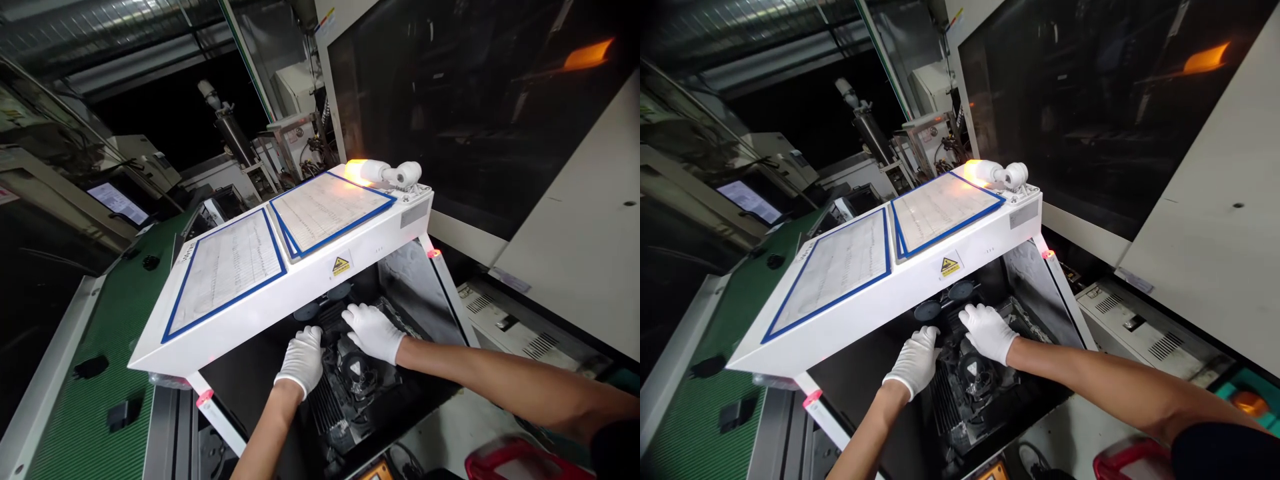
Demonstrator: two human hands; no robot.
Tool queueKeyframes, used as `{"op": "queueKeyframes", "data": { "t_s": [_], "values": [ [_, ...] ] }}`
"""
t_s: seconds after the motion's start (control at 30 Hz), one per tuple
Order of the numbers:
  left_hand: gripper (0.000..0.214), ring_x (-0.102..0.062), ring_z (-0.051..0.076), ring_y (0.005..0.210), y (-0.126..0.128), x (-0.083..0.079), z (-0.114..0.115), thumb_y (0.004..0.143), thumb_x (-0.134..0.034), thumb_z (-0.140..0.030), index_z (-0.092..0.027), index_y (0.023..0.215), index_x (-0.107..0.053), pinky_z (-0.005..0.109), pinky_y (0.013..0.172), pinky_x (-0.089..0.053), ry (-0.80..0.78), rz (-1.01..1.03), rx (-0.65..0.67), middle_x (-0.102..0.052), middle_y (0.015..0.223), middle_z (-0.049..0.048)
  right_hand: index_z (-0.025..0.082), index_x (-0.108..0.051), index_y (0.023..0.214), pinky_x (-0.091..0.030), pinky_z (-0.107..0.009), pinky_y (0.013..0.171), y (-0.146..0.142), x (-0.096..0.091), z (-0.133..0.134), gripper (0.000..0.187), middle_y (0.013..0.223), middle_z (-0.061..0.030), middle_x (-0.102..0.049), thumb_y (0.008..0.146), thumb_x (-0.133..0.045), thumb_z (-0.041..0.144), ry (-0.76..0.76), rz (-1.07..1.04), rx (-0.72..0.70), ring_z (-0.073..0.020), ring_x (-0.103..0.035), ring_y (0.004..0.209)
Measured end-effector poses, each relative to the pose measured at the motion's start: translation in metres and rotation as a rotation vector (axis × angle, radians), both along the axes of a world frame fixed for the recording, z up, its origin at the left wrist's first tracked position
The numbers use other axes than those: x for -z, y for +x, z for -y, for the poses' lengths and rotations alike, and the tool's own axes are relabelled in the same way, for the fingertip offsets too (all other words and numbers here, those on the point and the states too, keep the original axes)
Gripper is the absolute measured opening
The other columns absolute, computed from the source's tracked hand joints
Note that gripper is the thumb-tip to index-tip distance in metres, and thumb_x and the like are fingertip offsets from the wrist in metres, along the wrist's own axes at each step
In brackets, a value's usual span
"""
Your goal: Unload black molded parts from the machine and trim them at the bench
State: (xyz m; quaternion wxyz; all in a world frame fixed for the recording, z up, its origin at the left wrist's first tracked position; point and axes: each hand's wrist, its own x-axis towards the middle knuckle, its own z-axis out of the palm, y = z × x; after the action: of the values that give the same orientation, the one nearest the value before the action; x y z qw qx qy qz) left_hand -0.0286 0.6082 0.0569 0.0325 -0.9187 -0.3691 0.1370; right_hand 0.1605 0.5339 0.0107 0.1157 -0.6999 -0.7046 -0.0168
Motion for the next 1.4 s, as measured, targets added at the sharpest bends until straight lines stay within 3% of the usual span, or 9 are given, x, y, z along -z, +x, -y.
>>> {"op": "queueKeyframes", "data": {
  "t_s": [0.23,0.37,0.5,0.7,0.9,1.17,1.27,1.33,1.4],
  "values": [
    [0.025,-0.067,0.03,0.097,0.017,0.018,0.011,0.095,-0.056,-0.03,-0.012,0.112,-0.059,0.039,0.08,-0.055,0.052,0.099,-0.177,-0.064,0.111,0.0177,0.017,-0.06,0.111,-0.046,-0.042,0.088,-0.001,0.006,-0.004,0.033,0.115,-0.0086,-0.058,0.089,-0.076,0.036,0.045,-0.021,-0.009,-0.0291,-0.052,0.103],
    [0.036,-0.069,0.032,0.097,0.022,0.008,0.012,0.093,-0.062,-0.042,-0.011,0.11,-0.063,0.04,0.08,-0.056,0.042,0.139,-0.217,-0.068,0.108,0.0178,0.012,-0.064,0.111,-0.044,-0.046,0.097,0.002,-0.011,-0.006,0.047,0.115,-0.0125,-0.061,0.084,-0.08,0.047,0.048,0.024,-0.078,-0.0323,-0.052,0.109],
    [0.044,-0.071,0.032,0.095,0.028,-0.002,0.006,0.095,-0.055,-0.052,-0.012,0.107,-0.068,0.042,0.083,-0.055,0.017,0.165,-0.22,-0.072,0.102,0.0165,0.013,-0.065,0.117,-0.035,-0.044,0.111,-0.002,-0.032,-0.01,0.044,0.126,-0.0131,-0.059,0.101,-0.057,0.053,0.098,0.02,-0.075,-0.0305,-0.047,0.124],
    [0.042,-0.072,0.028,0.096,0.04,0.014,0.011,0.104,-0.036,-0.034,-0.011,0.101,-0.071,0.036,0.081,-0.055,0.048,0.228,-0.355,-0.073,0.102,0.0171,0.011,-0.065,0.104,-0.044,-0.038,0.084,-0.009,-0.019,-0.008,0.037,0.101,-0.0154,-0.063,0.107,-0.042,0.04,-0.039,0.005,0.054,-0.0269,-0.058,0.091],
    [0.049,-0.068,0.029,0.102,0.039,0.033,0.017,0.107,-0.028,-0.035,-0.009,0.11,-0.069,0.041,0.083,-0.055,0.066,0.273,-0.404,-0.07,0.107,0.0183,0.008,-0.063,0.113,-0.04,-0.04,0.094,-0.011,-0.009,-0.003,0.04,0.114,-0.0198,-0.06,0.108,-0.037,0.038,-0.096,0.015,0.035,-0.0305,-0.053,0.106],
    [0.055,-0.066,0.032,0.1,0.043,0.044,0.012,0.108,-0.024,-0.033,-0.002,0.107,-0.069,0.044,0.082,-0.054,0.051,0.315,-0.372,-0.068,0.103,0.0219,0.009,-0.063,0.115,-0.043,-0.04,0.091,-0.005,-0.006,-0.011,0.034,0.115,-0.0166,-0.061,0.105,-0.046,0.036,-0.045,0.023,0.032,-0.0301,-0.053,0.104],
    [0.056,-0.065,0.033,0.099,0.04,0.045,0.015,0.108,-0.021,-0.031,-0.002,0.106,-0.068,0.045,0.081,-0.053,0.056,0.347,-0.352,-0.066,0.104,0.0233,0.005,-0.052,0.139,-0.036,-0.049,0.107,-0.015,-0.005,0.009,0.048,0.137,-0.0198,-0.054,0.104,-0.05,0.038,0.019,0.006,0.034,-0.0349,-0.047,0.122],
    [0.052,-0.065,0.032,0.098,0.038,0.045,0.017,0.107,-0.022,-0.028,-0.003,0.107,-0.067,0.044,0.08,-0.054,0.059,0.371,-0.342,-0.065,0.105,0.0224,0.006,-0.047,0.146,-0.033,-0.053,0.11,-0.038,0.007,0.043,0.05,0.142,-0.0211,-0.051,0.107,-0.043,0.037,-0.006,-0.045,-0.014,-0.0355,-0.046,0.126],
    [0.046,-0.064,0.032,0.099,0.038,0.045,0.017,0.107,-0.025,-0.027,-0.006,0.109,-0.066,0.043,0.079,-0.054,0.058,0.4,-0.333,-0.064,0.106,0.0206,0.012,-0.061,0.132,-0.043,-0.048,0.1,-0.072,0.031,0.086,0.04,0.13,-0.0173,-0.061,0.108,-0.035,0.028,-0.171,-0.145,-0.242,-0.0317,-0.055,0.114]
  ]
}}
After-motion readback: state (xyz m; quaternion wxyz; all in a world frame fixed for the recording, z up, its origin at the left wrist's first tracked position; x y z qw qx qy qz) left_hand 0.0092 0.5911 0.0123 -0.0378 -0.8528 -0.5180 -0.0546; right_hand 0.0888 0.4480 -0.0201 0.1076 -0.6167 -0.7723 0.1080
